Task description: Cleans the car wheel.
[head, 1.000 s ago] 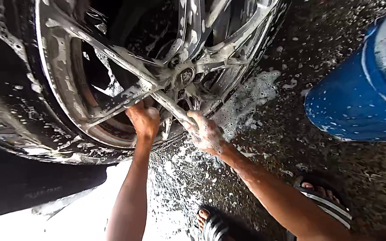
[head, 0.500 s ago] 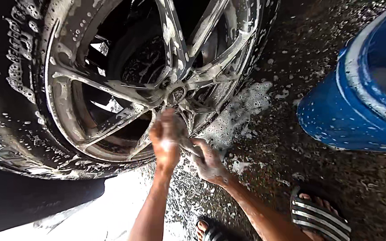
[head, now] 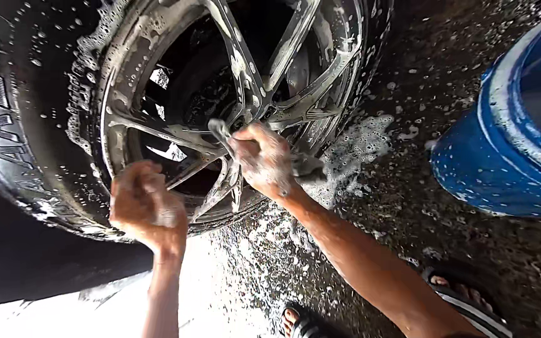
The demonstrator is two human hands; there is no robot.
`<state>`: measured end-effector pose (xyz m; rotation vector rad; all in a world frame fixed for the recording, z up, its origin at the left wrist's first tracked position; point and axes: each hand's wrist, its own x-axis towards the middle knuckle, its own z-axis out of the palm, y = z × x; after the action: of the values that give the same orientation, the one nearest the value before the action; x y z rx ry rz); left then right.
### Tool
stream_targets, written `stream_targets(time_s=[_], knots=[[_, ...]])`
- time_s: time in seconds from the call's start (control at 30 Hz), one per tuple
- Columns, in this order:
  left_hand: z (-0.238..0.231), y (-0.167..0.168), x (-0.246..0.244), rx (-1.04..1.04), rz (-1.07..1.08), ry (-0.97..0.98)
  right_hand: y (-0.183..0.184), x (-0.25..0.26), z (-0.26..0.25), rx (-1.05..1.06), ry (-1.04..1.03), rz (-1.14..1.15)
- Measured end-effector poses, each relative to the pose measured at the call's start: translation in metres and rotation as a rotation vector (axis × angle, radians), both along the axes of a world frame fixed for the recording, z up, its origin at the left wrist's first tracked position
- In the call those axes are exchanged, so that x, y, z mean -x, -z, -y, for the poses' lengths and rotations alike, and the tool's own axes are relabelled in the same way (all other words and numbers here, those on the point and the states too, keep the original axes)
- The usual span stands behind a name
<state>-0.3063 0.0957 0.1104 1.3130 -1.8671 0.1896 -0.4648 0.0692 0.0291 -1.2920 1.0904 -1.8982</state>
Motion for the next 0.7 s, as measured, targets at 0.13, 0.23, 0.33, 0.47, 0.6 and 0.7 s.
stream_targets(time_s=[0.13,0.23,0.33,0.47,0.6,0.7], knots=[[0.013,-0.007,0.009,-0.282,-0.104,0.066,-0.014,-0.011,0.025,-0.101,-0.159,-0.078],[0.031,-0.021,0.014,-0.558,-0.341,0.273,-0.003,-0.005,0.024,-0.081,-0.285,-0.044],[0.055,-0.037,0.014,-0.830,-0.500,0.379,0.011,-0.002,0.016,-0.081,-0.333,-0.200],[0.074,-0.046,0.007,-1.058,-0.446,0.410,0.015,-0.004,0.009,-0.099,-0.282,-0.418],[0.075,-0.047,0.011,-1.097,-0.388,0.350,0.005,-0.008,0.006,-0.019,-0.284,-0.283],[0.083,-0.045,0.010,-1.132,-0.336,0.362,0.018,-0.010,0.014,0.012,-0.315,-0.168]])
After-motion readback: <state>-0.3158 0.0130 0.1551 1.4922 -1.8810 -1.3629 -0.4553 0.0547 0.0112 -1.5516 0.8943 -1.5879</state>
